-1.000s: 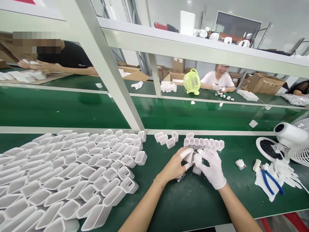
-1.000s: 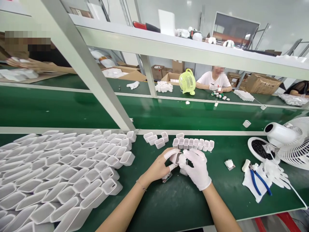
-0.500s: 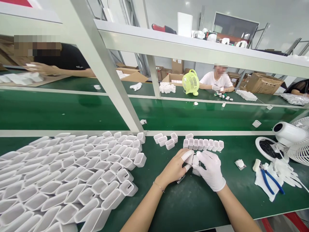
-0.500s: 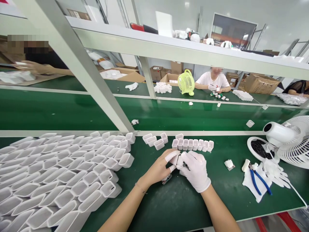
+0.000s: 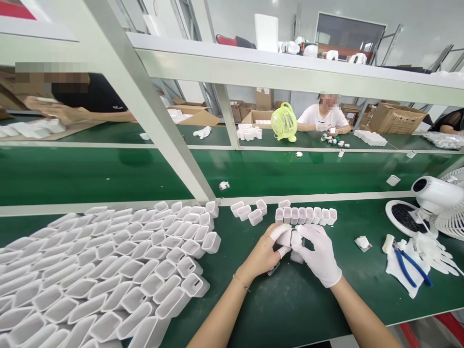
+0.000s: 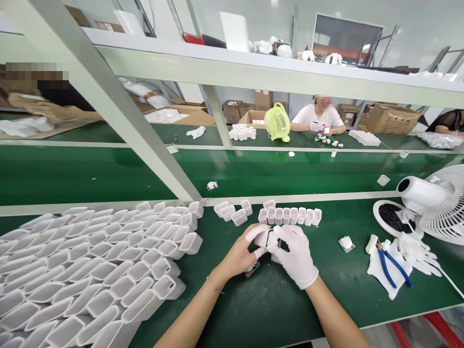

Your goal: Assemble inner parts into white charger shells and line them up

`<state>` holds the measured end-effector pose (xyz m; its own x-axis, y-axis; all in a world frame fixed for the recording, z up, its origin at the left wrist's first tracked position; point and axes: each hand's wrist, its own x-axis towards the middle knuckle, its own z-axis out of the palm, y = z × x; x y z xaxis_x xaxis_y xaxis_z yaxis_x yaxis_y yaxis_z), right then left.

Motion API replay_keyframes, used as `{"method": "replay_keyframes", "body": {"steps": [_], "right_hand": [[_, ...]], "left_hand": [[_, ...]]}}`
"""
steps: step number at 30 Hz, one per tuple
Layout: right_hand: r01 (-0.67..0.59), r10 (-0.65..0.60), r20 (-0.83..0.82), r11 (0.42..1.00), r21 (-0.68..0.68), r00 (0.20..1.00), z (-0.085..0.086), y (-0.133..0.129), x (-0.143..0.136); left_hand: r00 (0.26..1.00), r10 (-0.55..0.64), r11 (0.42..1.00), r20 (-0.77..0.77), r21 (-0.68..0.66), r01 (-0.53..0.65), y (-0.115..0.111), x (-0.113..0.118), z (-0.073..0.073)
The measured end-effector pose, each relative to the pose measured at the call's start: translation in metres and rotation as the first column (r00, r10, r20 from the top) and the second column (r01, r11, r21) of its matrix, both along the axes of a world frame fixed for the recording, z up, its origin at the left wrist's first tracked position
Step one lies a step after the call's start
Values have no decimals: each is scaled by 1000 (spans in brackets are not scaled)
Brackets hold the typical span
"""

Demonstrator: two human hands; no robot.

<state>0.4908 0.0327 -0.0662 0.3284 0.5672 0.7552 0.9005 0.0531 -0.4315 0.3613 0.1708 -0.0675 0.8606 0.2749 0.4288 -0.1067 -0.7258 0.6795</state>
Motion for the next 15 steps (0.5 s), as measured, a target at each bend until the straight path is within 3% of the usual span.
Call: {"method": "replay_keyframes", "body": {"steps": [4, 12, 15], "right_hand": [[-94, 78, -161, 991, -92, 984, 0, -2, 4], [-197, 167, -163, 961, -195, 973, 14, -5, -1], [-309, 239, -373, 941, -140, 896, 21, -6, -4]], "left_hand": [[999, -18, 999, -31, -37, 17, 0, 0, -1], [999, -49, 999, -14, -10, 49, -2, 1, -3], [999, -45, 998, -10, -44, 45, -5, 1, 0]]}}
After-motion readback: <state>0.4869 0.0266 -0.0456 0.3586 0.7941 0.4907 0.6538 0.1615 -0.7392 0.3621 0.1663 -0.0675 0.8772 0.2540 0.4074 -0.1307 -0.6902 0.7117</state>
